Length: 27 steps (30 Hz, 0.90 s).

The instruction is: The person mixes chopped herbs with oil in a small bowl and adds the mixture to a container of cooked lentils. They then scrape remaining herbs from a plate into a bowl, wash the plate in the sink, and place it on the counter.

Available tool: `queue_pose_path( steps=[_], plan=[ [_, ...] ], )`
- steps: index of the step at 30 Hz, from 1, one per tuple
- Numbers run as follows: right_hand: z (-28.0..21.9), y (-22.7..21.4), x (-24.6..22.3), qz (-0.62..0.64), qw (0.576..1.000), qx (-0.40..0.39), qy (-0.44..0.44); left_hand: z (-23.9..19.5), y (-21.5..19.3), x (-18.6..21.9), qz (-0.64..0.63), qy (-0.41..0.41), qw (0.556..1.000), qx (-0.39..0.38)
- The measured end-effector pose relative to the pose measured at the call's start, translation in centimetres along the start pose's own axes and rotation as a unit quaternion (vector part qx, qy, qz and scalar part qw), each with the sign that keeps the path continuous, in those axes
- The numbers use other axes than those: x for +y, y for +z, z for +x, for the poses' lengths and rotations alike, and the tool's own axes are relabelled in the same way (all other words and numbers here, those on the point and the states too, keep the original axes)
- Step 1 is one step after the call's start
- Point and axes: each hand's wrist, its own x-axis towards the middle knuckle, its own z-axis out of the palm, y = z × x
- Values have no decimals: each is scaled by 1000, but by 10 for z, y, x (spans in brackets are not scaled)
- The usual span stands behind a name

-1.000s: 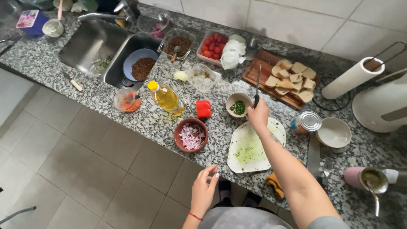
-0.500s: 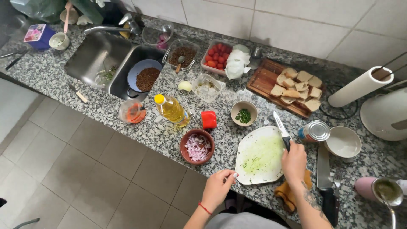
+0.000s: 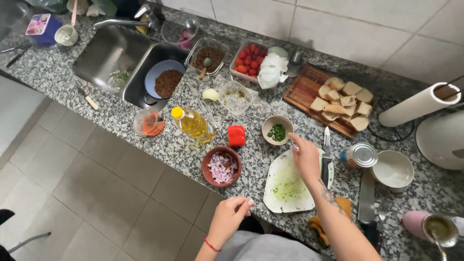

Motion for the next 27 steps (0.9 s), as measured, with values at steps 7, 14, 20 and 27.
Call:
queue_pose_path(
  steps=[7,14,20,27],
  plan=[
    [19,50,21,-49,997,14,55,211,-35,10,289,286,881,243],
    [30,90,-10,-64,990,98,76,345,-17,-19,411,244,845,241],
    [80,109,-46,9,989,124,81,364,-37,-58,483,237,803,257],
    [54,83,-77,-56,972,229,-3,258,-61,29,404,316,822,247]
  ],
)
